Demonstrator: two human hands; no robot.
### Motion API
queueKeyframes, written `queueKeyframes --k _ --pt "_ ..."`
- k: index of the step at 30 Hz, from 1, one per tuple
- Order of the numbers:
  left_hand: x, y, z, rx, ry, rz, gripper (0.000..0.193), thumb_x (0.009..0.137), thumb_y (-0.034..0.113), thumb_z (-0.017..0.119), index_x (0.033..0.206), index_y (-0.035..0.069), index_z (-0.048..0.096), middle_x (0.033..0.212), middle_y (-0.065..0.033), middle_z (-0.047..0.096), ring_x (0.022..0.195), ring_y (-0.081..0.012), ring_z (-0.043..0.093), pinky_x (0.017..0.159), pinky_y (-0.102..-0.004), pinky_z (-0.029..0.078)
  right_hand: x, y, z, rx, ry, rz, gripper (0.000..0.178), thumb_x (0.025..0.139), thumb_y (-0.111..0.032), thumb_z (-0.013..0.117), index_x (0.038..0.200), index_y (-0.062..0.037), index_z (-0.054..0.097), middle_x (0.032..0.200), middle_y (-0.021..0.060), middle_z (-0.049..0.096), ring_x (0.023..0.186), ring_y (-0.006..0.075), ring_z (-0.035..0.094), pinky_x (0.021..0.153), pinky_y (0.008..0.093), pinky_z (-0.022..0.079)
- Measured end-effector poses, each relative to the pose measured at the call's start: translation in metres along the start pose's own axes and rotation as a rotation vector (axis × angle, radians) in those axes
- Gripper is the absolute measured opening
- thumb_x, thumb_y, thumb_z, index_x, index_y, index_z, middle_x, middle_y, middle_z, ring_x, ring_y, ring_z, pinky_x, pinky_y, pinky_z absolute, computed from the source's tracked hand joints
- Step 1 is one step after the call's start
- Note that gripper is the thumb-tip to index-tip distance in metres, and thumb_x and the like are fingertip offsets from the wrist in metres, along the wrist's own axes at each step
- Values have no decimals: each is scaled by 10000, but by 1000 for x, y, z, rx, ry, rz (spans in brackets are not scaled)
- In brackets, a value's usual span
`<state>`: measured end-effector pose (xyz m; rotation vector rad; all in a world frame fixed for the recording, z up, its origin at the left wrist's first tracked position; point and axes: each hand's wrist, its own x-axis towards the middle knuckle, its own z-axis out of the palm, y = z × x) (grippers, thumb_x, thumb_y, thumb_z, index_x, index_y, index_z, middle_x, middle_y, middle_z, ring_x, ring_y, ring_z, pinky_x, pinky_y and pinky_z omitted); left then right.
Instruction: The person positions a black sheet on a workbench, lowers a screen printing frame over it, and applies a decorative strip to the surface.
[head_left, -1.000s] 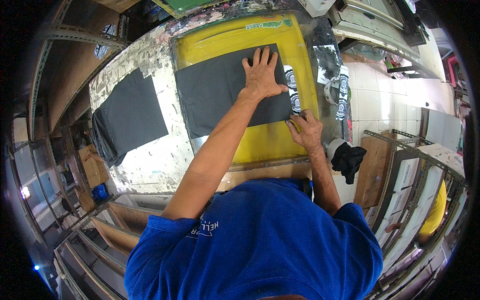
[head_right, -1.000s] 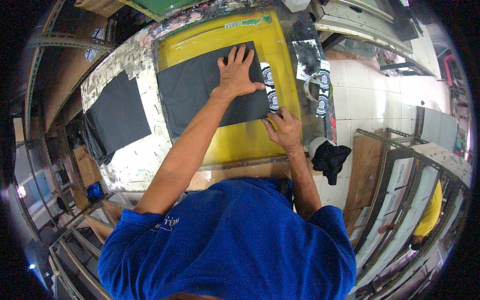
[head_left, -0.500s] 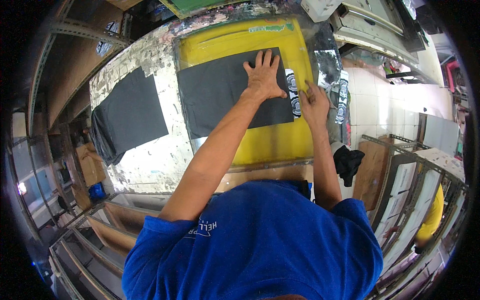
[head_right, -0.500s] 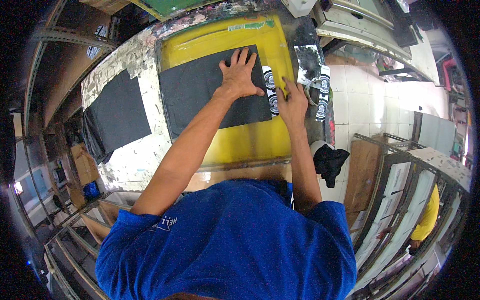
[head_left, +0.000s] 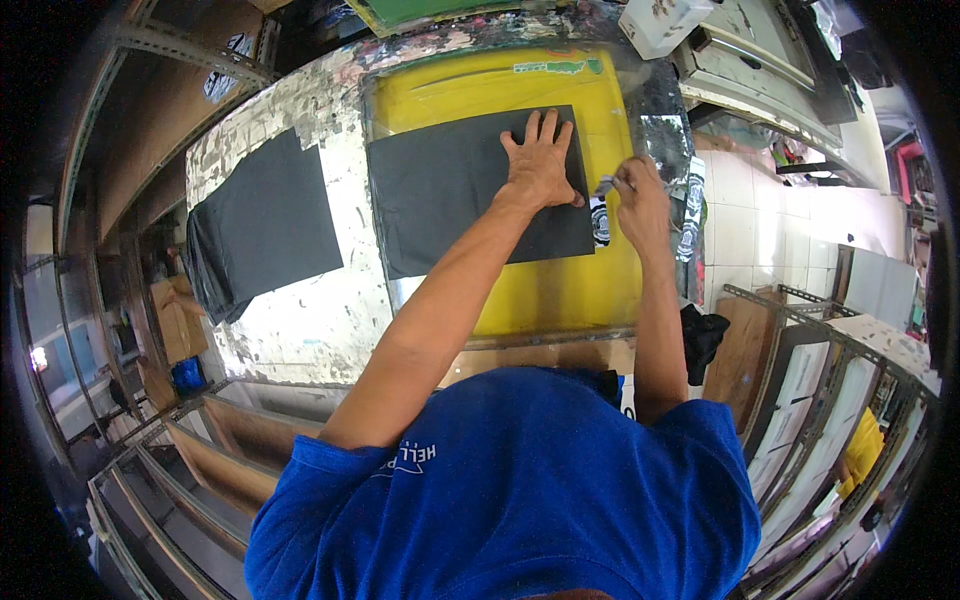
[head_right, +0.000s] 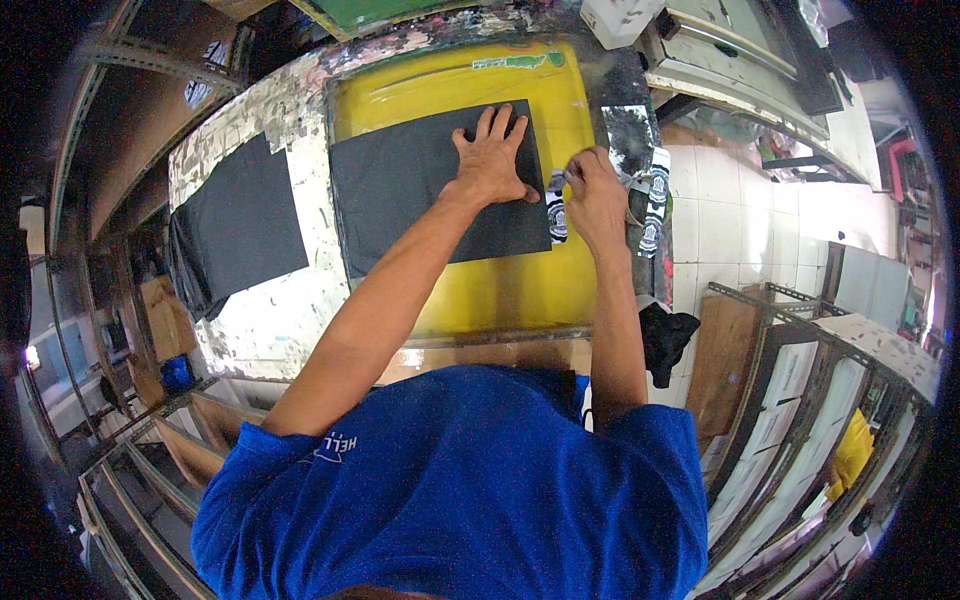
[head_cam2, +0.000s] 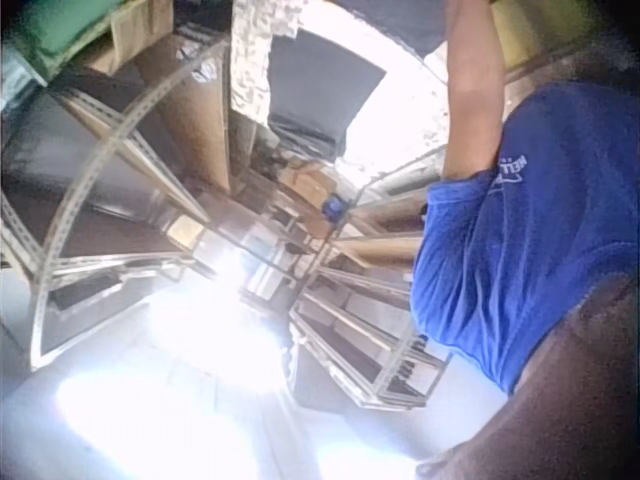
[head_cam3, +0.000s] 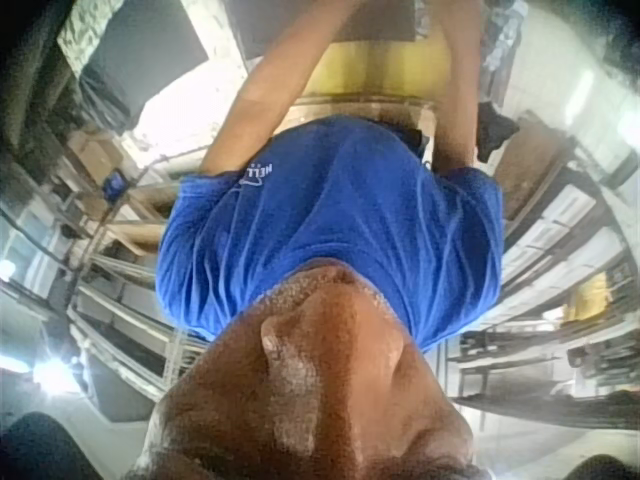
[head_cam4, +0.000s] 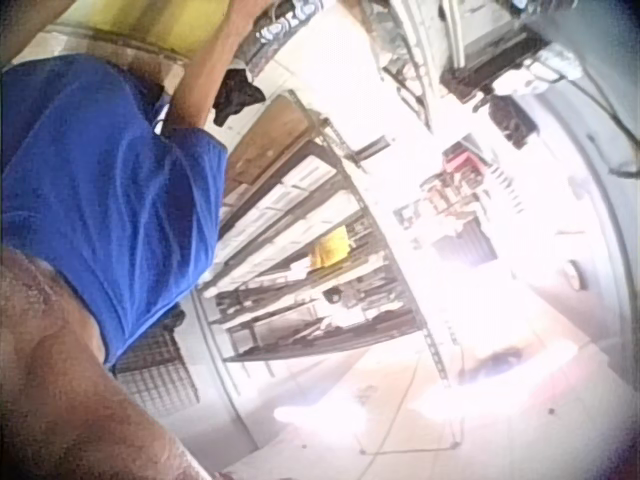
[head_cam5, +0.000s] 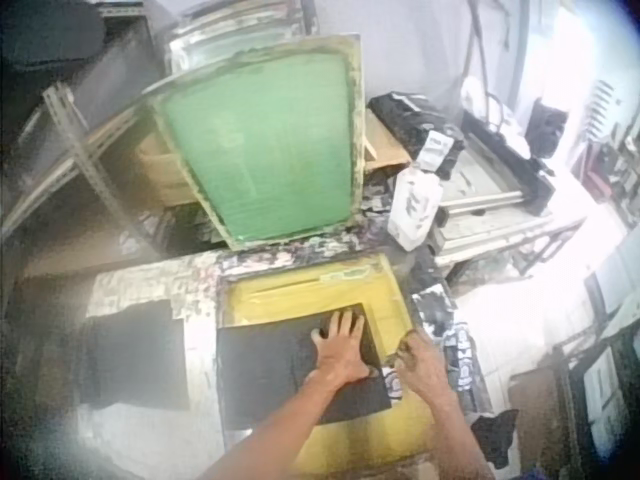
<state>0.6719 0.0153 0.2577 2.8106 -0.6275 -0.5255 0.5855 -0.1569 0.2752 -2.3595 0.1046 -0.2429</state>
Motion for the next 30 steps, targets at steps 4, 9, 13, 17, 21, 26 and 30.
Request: queueKeyframes --k 4,9,13,17,21,26,30 --pt "0 1 0 3 -19 -2 1303 538 582 941 1599 138 328 1685 -123 207 1563 -324 159 1097 -715 250 -31 -27 -45 -17 110 -67 179 867 61 615 1024 -13 575 1011 174 609 925 390 642 800 452 507" --pt "2 0 2 25 -23 -5 1301 555 587 932 1607 138 312 1682 -122 208 1563 -326 157 1099 -718 247 -14 -63 -86 190 295 118 201 951 31 575 1145 -19 586 991 189 693 927 351 702 833 404 541" --pt "0 2 -3 44 -38 -14 1284 576 593 919 1609 135 311 1684 -119 204 1565 -325 152 1102 -718 245 39 -36 -57 24 259 0 224 968 -8 585 1191 -28 587 1022 226 710 958 413 704 832 449 536" --pt "1 6 -7 40 -63 -11 1278 587 601 907 1613 132 306 1689 -114 194 1567 -317 145 1105 -715 242 83 14 -10 16 64 43 336 916 -7 624 1242 -35 549 1047 239 709 998 439 690 847 491 525" --pt "-1 5 -6 44 -54 -15 1281 585 604 906 1613 126 309 1689 -113 197 1567 -312 144 1100 -708 242 104 33 17 7 -155 124 445 840 -10 683 1257 -32 528 1035 274 702 1020 453 688 858 487 531" --pt "0 4 -7 25 -53 -12 1287 580 602 910 1613 121 312 1687 -113 204 1566 -310 146 1091 -706 240 109 52 40 -18 -74 156 418 748 -46 780 1148 6 669 937 202 730 888 322 734 801 393 559" --pt "0 3 -9 -12 -75 -23 1323 552 563 935 1621 112 299 1697 -133 189 1574 -319 133 1117 -693 228 106 38 34 -26 -92 211 272 697 -95 823 930 22 746 858 234 733 854 349 749 761 406 573"
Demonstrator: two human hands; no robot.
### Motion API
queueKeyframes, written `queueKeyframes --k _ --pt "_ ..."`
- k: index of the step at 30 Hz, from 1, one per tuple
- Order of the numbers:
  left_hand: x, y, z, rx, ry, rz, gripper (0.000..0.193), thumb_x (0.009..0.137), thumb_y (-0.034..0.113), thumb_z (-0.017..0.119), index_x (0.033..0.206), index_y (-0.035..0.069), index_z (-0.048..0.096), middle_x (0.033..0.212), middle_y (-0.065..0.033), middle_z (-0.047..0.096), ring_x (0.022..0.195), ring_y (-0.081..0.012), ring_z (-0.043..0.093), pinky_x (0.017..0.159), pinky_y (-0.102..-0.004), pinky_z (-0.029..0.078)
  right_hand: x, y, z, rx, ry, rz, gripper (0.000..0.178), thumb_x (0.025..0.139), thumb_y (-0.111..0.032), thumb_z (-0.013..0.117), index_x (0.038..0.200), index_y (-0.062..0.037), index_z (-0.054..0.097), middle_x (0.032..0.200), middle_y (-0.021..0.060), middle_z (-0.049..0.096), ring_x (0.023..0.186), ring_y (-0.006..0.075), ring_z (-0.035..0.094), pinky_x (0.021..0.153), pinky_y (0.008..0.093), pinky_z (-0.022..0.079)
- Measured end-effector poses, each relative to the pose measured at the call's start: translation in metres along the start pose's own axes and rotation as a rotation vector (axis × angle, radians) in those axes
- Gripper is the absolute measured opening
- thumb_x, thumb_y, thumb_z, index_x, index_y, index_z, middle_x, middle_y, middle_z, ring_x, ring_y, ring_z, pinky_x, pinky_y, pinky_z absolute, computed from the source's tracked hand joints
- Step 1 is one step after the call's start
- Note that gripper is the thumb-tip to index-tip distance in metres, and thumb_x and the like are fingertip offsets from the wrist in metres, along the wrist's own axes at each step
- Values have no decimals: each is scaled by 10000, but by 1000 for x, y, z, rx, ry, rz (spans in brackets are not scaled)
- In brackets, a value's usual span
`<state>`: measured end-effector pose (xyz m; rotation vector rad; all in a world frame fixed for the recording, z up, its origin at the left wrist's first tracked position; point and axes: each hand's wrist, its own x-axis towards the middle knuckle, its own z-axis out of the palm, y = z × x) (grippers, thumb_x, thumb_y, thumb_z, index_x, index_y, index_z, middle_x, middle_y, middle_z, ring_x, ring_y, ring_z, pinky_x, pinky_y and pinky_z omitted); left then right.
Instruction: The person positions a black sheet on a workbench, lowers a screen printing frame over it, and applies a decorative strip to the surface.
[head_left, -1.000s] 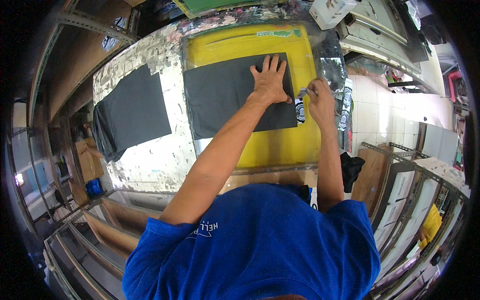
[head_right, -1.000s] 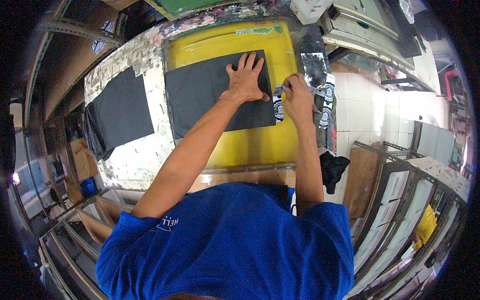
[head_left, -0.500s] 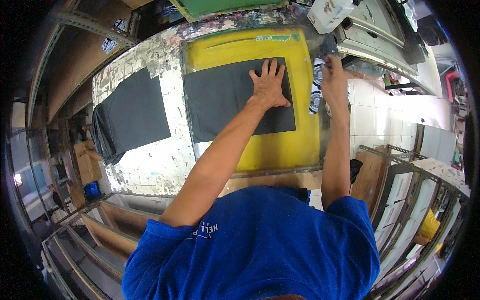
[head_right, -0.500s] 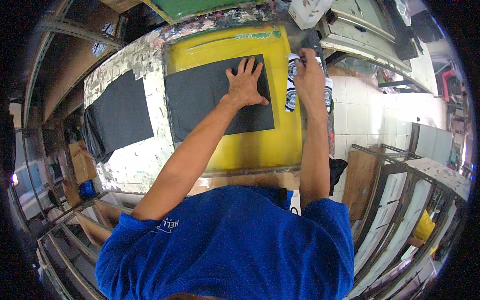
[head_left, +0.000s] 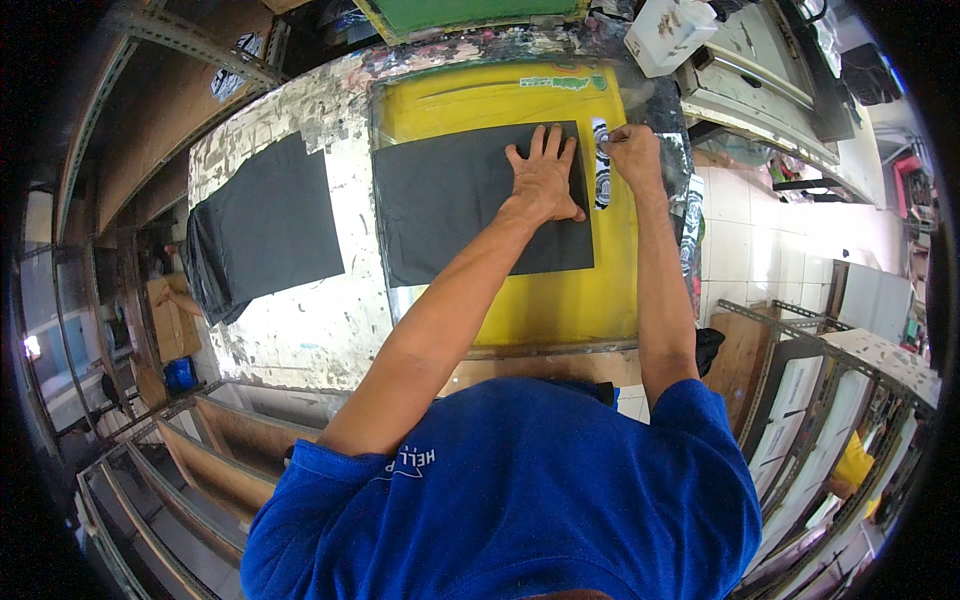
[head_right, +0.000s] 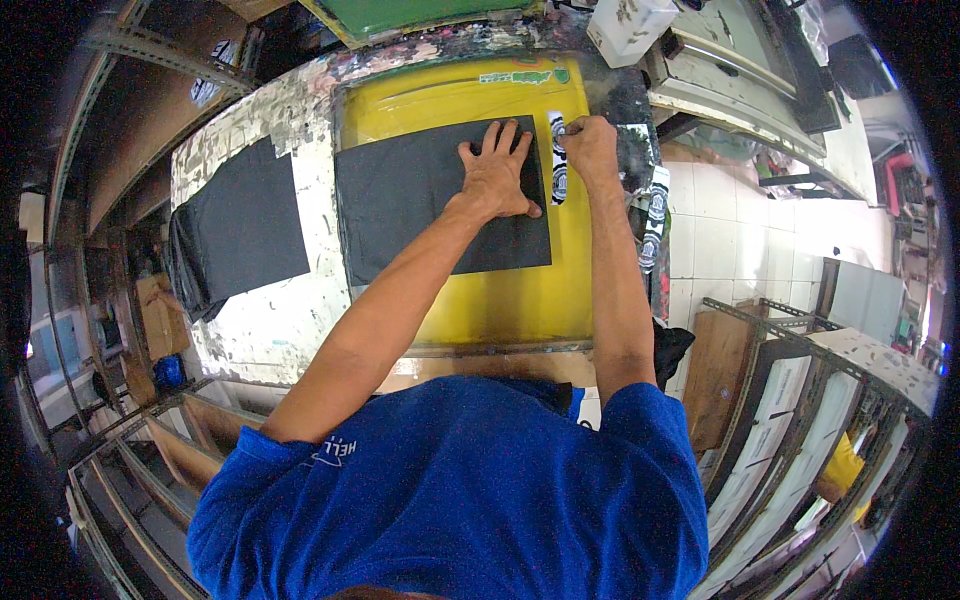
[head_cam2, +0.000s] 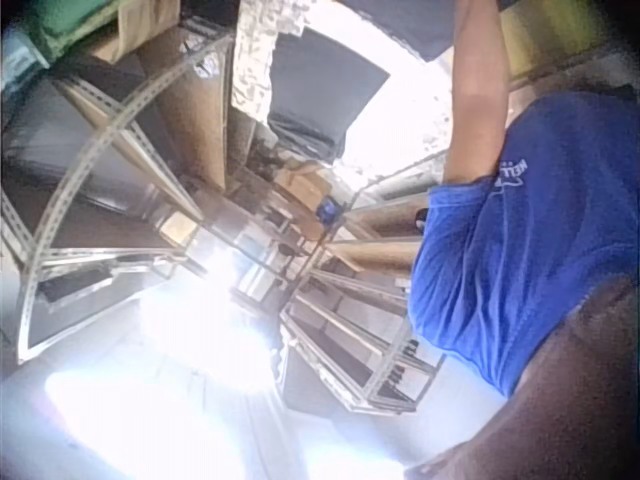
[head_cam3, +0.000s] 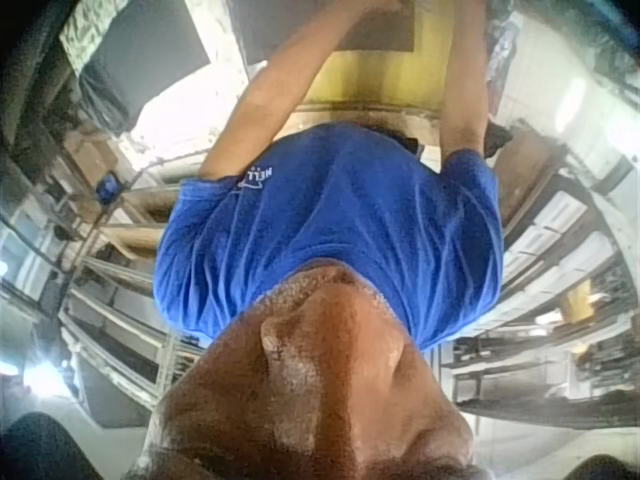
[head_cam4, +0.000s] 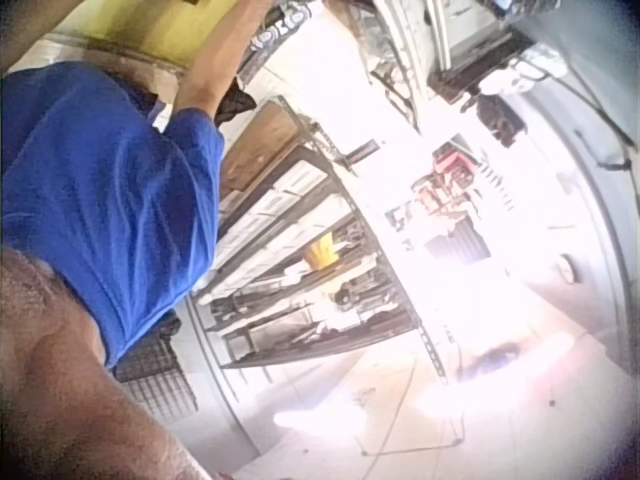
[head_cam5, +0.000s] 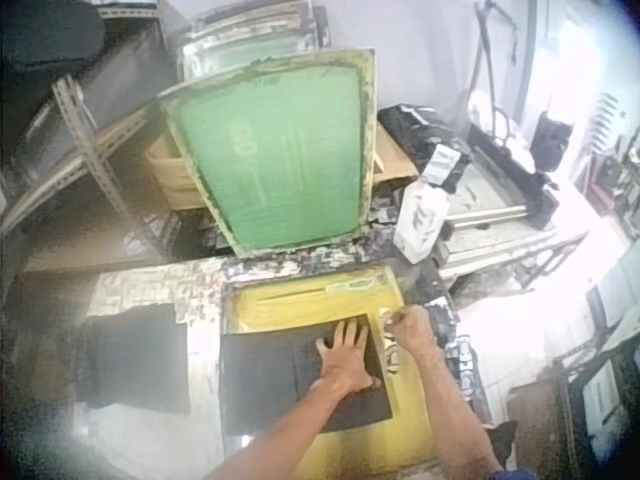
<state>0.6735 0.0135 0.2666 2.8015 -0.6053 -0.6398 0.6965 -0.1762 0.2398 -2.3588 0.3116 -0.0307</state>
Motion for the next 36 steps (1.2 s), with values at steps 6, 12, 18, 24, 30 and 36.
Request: queueKeyframes --k 6,12,18,24,30,36 --pt "0 0 0 -3 13 13 1321 549 561 937 1616 101 308 1691 -139 198 1570 -329 139 1114 -694 229 0 -6 -1 -126 26 89 200 749 -195 813 900 -65 791 879 201 748 877 363 743 791 432 580" --pt "0 0 1 0 17 18 1318 550 563 935 1613 97 312 1688 -140 199 1567 -331 145 1108 -693 237 2 -8 2 -208 68 59 204 787 -256 800 953 -138 815 921 174 761 909 373 737 820 463 580" --pt "-1 -2 4 -10 42 20 1314 539 561 940 1609 113 323 1684 -137 206 1566 -331 147 1106 -700 243 5 5 13 -152 77 34 193 775 -233 819 919 -105 805 903 177 760 899 363 744 818 456 580" --pt "1 -2 5 -12 50 22 1315 529 561 945 1603 115 332 1681 -134 213 1565 -331 149 1106 -701 246 8 10 18 -22 -24 102 212 750 -228 855 880 -73 790 863 180 758 862 346 750 792 434 579" --pt "1 -1 6 -16 57 27 1331 505 569 953 1597 113 343 1671 -132 230 1559 -328 164 1103 -697 250 10 17 25 27 -34 97 220 738 -216 871 874 -64 788 850 181 756 826 333 752 760 416 576" --pt "2 -3 8 -23 68 29 1340 493 572 957 1595 112 348 1668 -134 236 1558 -328 165 1096 -693 255 5 11 26 14 0 43 172 775 -139 842 850 -9 759 715 125 724 650 213 699 629 347 531"
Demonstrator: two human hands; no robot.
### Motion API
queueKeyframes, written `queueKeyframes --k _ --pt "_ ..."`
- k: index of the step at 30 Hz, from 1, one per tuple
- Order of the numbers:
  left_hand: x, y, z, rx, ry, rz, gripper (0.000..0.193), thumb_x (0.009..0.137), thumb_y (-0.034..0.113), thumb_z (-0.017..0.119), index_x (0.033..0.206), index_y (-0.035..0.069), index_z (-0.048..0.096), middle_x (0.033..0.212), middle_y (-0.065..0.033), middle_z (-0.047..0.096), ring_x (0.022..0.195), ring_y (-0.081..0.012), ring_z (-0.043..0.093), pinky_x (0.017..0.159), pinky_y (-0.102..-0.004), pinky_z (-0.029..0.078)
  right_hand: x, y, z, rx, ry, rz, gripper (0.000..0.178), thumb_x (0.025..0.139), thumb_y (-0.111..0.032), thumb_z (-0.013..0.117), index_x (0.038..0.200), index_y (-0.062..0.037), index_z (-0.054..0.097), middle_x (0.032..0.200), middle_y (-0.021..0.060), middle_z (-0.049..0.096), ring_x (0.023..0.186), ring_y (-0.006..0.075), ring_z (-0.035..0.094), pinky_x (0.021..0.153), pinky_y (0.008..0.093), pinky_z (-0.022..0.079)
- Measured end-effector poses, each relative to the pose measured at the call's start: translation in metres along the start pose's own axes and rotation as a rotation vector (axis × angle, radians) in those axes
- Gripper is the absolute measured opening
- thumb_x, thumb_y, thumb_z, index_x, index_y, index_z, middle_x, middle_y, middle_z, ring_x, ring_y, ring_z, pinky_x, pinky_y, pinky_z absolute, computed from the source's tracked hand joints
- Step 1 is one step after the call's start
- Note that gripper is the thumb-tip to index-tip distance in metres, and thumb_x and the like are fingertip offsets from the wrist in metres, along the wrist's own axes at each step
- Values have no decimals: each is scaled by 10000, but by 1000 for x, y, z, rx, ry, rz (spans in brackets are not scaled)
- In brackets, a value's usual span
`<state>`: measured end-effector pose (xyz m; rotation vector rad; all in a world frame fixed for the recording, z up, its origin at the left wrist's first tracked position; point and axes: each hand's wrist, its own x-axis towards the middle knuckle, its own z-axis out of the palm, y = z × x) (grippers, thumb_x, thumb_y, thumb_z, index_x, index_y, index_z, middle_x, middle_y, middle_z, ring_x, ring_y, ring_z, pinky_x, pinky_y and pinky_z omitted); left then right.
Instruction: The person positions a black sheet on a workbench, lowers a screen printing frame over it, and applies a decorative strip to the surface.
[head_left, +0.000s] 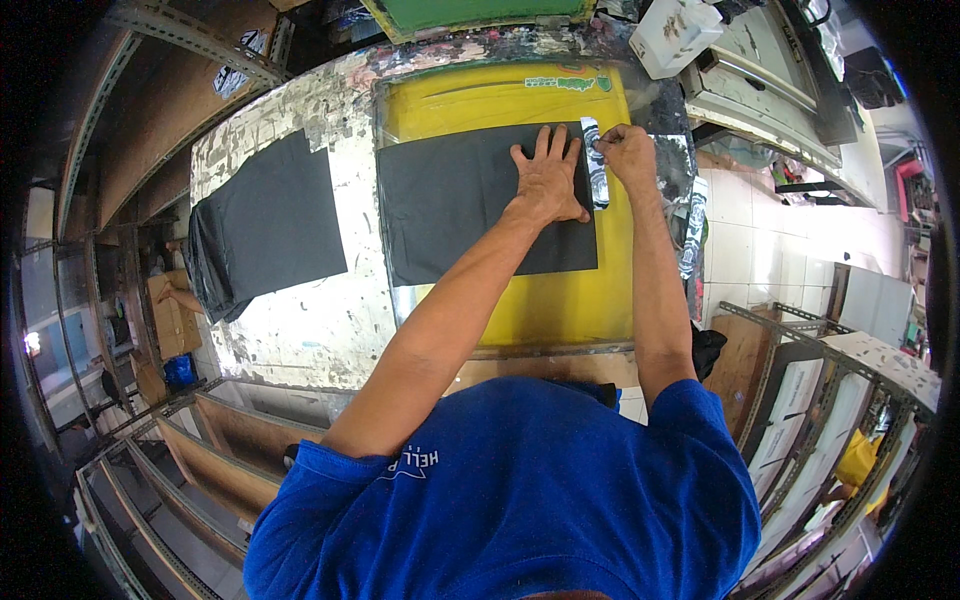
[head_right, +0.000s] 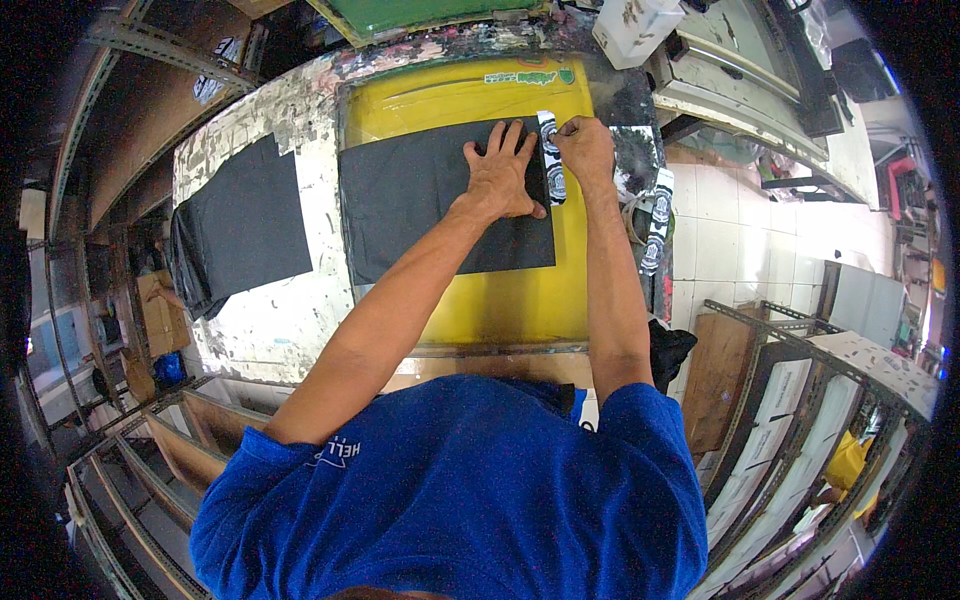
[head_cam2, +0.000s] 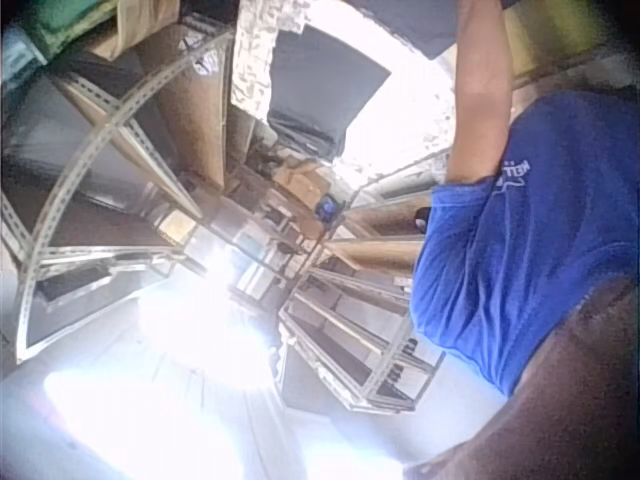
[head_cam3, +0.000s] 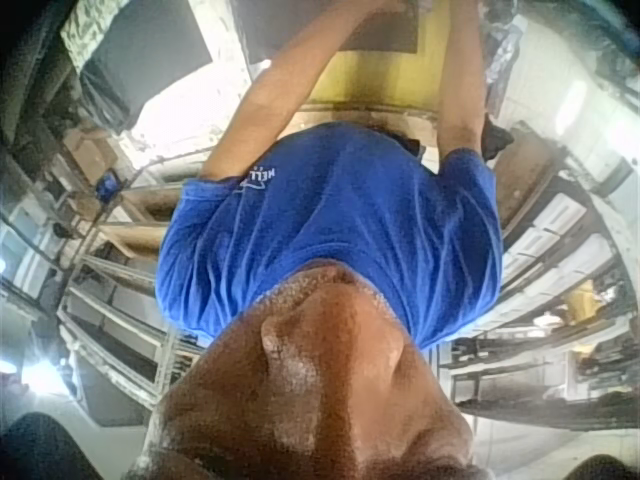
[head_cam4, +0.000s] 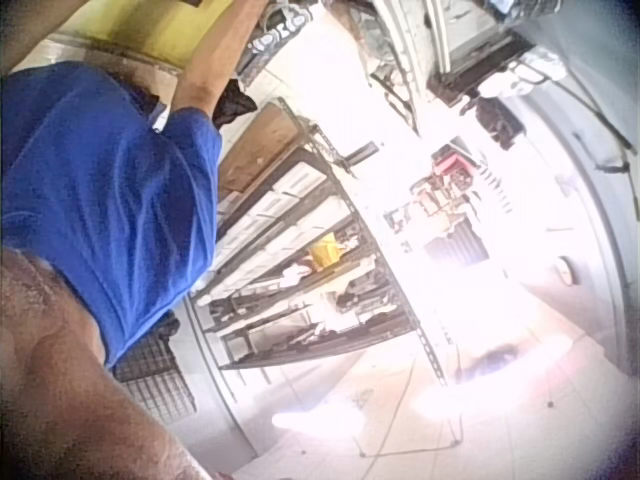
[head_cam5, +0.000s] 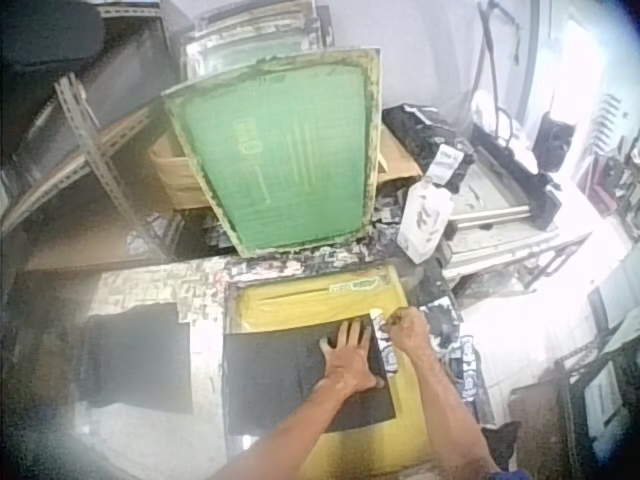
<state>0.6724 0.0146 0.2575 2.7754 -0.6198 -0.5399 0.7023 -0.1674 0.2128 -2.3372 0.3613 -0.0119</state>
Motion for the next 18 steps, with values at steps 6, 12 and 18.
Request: queueKeyframes --k 6,12,18 --pt "0 0 -1 5 -10 0 1338 501 571 954 1598 111 343 1676 -130 226 1559 -329 164 1092 -695 253 1 -1 -2 -16 -18 48 230 713 -213 884 851 -56 789 824 159 757 800 328 750 744 415 577" --pt "0 1 -3 11 -29 -2 1359 498 583 953 1606 108 327 1683 -137 212 1563 -331 154 1096 -688 251 0 -3 -3 -33 -7 48 228 699 -212 888 842 -63 791 818 157 757 786 332 749 740 415 579" --pt "0 2 -5 22 -45 -10 1355 511 584 951 1611 109 318 1683 -139 207 1565 -330 151 1107 -686 243 -5 -8 -5 -102 38 -7 240 683 -217 899 841 -71 793 816 159 755 796 335 749 748 423 580"
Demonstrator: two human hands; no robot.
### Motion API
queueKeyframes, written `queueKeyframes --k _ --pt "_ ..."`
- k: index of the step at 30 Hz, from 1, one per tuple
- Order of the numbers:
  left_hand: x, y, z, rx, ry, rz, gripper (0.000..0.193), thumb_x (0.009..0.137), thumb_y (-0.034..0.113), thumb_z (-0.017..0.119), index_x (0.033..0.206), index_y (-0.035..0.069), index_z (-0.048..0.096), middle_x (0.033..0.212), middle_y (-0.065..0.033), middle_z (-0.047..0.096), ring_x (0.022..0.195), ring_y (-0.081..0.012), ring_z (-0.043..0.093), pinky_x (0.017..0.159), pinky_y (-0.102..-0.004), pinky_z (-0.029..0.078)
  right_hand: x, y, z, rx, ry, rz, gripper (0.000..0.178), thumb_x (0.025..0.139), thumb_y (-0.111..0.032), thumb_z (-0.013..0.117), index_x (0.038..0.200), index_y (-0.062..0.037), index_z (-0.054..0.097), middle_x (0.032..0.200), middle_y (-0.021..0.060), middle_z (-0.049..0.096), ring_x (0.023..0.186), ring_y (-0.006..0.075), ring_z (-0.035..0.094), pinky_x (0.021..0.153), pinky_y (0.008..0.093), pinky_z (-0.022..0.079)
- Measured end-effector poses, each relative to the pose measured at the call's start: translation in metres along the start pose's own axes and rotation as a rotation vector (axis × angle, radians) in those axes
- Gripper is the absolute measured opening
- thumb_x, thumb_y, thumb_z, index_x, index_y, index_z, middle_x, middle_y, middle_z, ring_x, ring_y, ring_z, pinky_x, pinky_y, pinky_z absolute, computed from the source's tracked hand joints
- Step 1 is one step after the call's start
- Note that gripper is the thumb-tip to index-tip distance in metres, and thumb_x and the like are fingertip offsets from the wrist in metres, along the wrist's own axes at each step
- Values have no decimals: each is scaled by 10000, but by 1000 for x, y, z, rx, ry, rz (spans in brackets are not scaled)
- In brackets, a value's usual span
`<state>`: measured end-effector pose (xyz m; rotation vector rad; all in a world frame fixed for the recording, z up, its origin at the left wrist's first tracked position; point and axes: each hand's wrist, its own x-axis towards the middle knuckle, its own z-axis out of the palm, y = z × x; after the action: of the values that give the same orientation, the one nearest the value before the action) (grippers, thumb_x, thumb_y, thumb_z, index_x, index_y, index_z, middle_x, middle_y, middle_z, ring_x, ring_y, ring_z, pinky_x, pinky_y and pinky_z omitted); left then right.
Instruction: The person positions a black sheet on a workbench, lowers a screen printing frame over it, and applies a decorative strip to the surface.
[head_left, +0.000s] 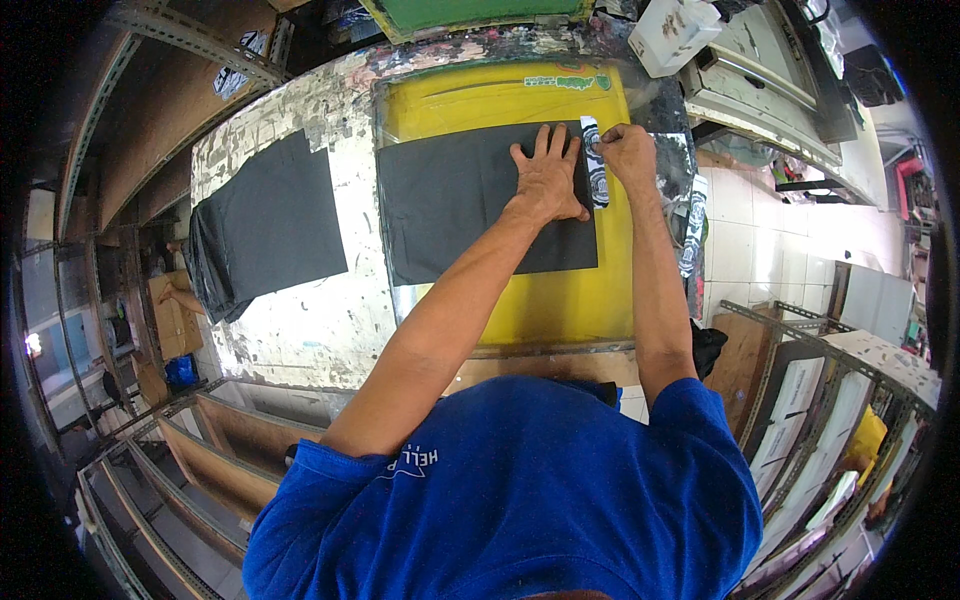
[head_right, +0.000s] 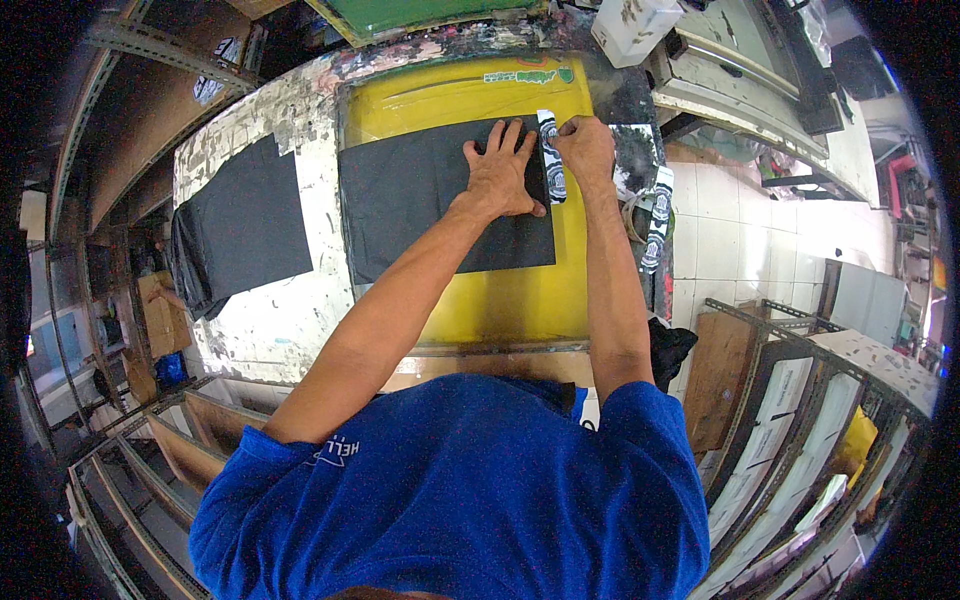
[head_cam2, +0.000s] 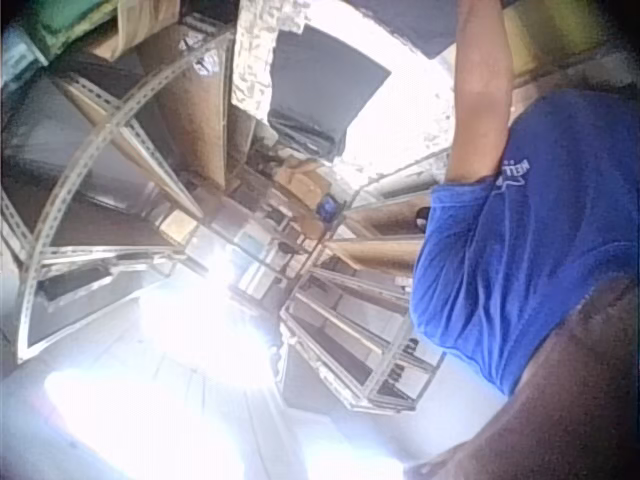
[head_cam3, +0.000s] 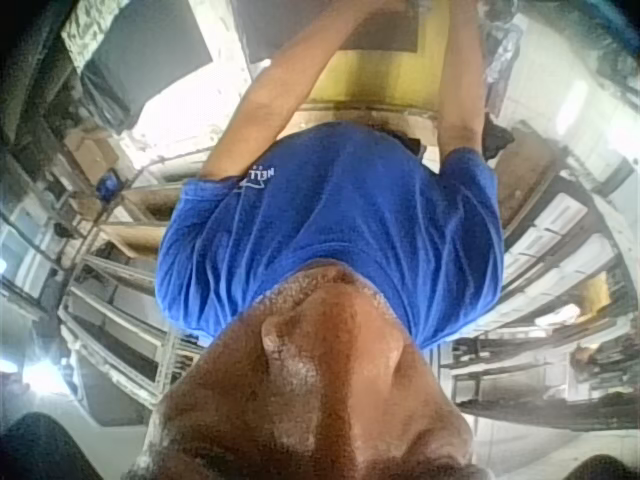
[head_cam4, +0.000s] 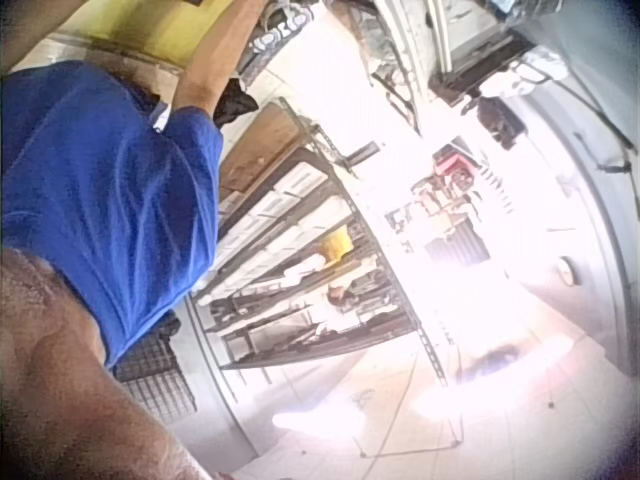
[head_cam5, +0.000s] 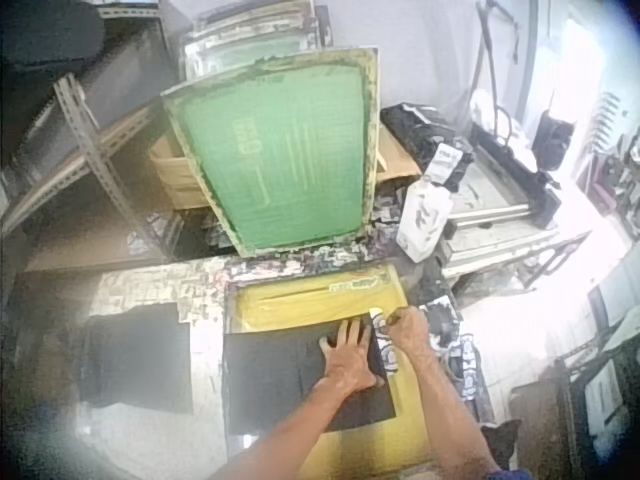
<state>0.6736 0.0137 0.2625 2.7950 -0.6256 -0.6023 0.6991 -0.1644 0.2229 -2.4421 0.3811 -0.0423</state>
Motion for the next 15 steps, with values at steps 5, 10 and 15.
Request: queueKeyframes --k 5,10,15 --pt "0 0 0 5 2 -1 1350 515 592 948 1612 116 320 1685 -136 207 1565 -327 151 1105 -689 245 -1 -2 0 -63 13 0 267 670 -221 907 846 -63 783 818 162 751 802 339 744 749 423 576" --pt "0 -1 2 1 22 4 1349 507 594 948 1608 117 330 1689 -133 205 1566 -325 152 1098 -691 256 -3 -6 -2 -84 23 1 281 663 -246 917 843 -74 787 832 175 750 828 364 740 763 448 580" --pt "-1 0 0 -8 27 8 1339 510 576 951 1605 112 336 1690 -133 206 1566 -322 157 1100 -693 255 4 0 -4 -59 19 2 326 688 -317 902 856 -64 784 840 177 755 833 359 745 760 442 582"
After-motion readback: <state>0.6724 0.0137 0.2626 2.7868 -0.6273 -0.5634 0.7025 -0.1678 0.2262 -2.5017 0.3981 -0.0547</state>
